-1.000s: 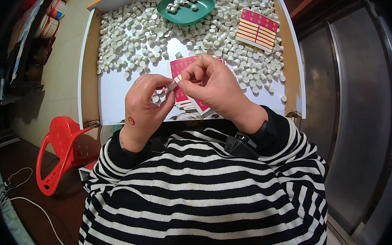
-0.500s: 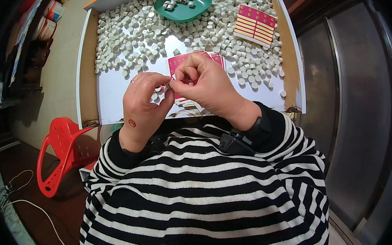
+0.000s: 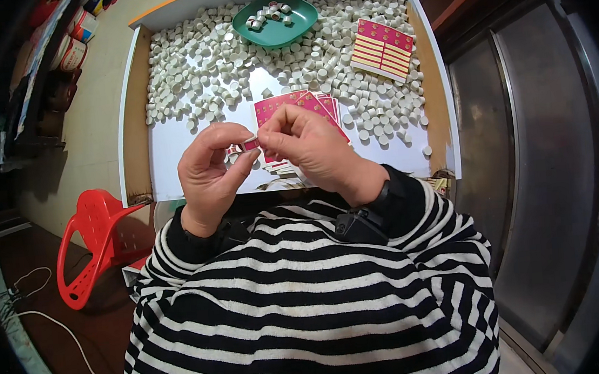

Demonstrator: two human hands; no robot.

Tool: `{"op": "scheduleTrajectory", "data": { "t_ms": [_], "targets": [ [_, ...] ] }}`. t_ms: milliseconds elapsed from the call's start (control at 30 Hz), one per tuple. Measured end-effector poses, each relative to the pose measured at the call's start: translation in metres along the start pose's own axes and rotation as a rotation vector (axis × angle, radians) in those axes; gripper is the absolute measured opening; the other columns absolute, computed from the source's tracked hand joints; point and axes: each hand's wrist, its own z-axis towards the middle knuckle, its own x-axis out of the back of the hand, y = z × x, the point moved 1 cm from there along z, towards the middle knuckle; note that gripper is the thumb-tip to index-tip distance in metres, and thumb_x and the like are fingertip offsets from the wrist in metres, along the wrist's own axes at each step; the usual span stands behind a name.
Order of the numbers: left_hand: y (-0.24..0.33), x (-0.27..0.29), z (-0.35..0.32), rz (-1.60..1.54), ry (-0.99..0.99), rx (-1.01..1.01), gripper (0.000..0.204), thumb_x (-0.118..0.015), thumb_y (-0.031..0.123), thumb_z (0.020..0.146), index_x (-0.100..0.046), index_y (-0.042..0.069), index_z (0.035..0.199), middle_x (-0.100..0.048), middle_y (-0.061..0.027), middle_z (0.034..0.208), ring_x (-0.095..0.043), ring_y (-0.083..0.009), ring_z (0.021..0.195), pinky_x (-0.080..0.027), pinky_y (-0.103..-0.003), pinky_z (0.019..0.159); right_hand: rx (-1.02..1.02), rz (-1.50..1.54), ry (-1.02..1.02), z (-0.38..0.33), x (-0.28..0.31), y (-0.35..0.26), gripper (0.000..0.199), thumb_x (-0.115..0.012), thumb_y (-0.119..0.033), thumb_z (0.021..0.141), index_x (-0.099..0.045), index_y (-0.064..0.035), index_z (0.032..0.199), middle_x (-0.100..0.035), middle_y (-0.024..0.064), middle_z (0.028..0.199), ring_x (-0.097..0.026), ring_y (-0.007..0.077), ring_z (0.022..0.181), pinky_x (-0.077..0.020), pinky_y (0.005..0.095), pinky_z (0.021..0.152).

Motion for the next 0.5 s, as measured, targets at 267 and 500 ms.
{"op": "scheduleTrajectory", "data": {
  "t_ms": [267,500],
  "targets": [
    [-0.011,0.002,0.004,0.284,0.07,-0.015,0.026,-0.072,-0.004,0.069,-0.064,0.004,0.092,-0.059,-0.0084,0.09,-0.058,-0.0177,0.079,-0.046,-0.026,0.066,0.362,-0.258,0.008,-0.008,-0.008,-0.011,0.014,-0.06,0.001,0.085,-0.048,-0.0045,0.088,-0.053,0.0036,0.093,-0.05,0.0074,0.084,-0.0416,0.0225,0.078],
    [-0.005,0.002,0.006,0.554,0.011,-0.235,0.032,-0.073,-0.008,0.063,-0.065,0.002,0.093,-0.057,-0.0084,0.091,-0.056,-0.0194,0.08,-0.047,-0.029,0.068,0.318,-0.395,0.044,-0.011,-0.01,-0.011,0.013,-0.058,0.003,0.085,-0.046,-0.0029,0.089,-0.052,0.0028,0.091,-0.049,0.0078,0.084,-0.0418,0.0225,0.078]
  ]
}}
